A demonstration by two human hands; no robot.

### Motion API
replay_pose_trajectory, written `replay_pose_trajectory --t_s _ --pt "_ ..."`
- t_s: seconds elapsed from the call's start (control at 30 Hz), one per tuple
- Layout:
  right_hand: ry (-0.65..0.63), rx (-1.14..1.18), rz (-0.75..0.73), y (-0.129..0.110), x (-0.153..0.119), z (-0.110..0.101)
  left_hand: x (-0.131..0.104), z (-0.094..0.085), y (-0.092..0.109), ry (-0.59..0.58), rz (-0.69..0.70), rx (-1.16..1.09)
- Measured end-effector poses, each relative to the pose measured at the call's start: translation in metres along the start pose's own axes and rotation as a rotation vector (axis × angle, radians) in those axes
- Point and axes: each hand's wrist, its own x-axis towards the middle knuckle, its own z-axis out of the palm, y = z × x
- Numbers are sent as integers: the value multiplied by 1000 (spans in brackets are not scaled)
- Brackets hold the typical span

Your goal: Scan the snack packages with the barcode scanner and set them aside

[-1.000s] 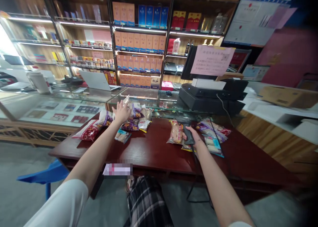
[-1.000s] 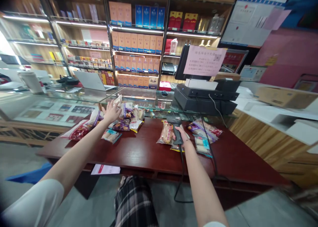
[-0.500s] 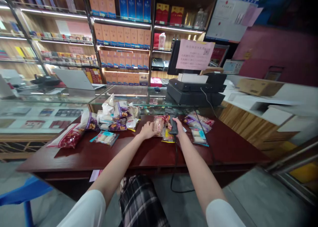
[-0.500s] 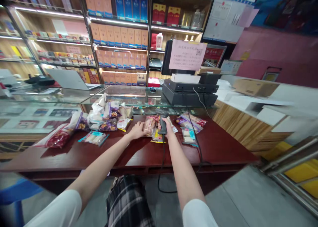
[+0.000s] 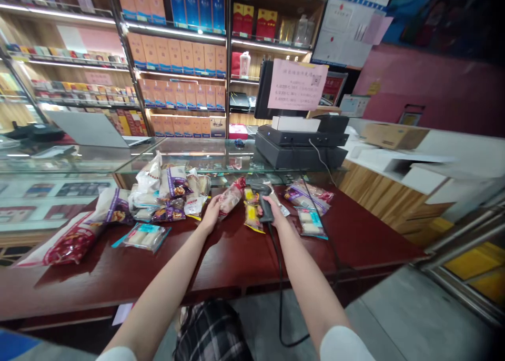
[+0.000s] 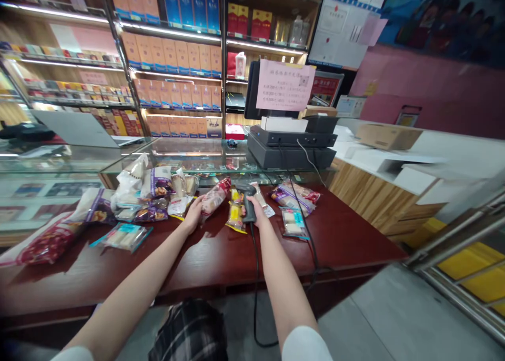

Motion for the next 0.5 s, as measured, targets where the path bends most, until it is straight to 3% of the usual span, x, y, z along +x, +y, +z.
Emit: replay_pose_trajectory --t_s 0.1,0.2,0.3,0.4,0.5 --pt "-23 69 -57 -2 -6 -4 -3 -2 13 -118 -130 -404" --pt "-25 97 -51 -4 -13 -8 -8 -5 26 -161 -246 -616" --pt "-40 105 -14 -6 -17 -7 -11 -11 33 -184 -317 -731" --pt "-152 124 -11 -6 -19 -6 -11 -13 35 -194 -315 -769" --pt "-275 96 4 -7 -20 -4 -9 -11 32 -119 -274 -735"
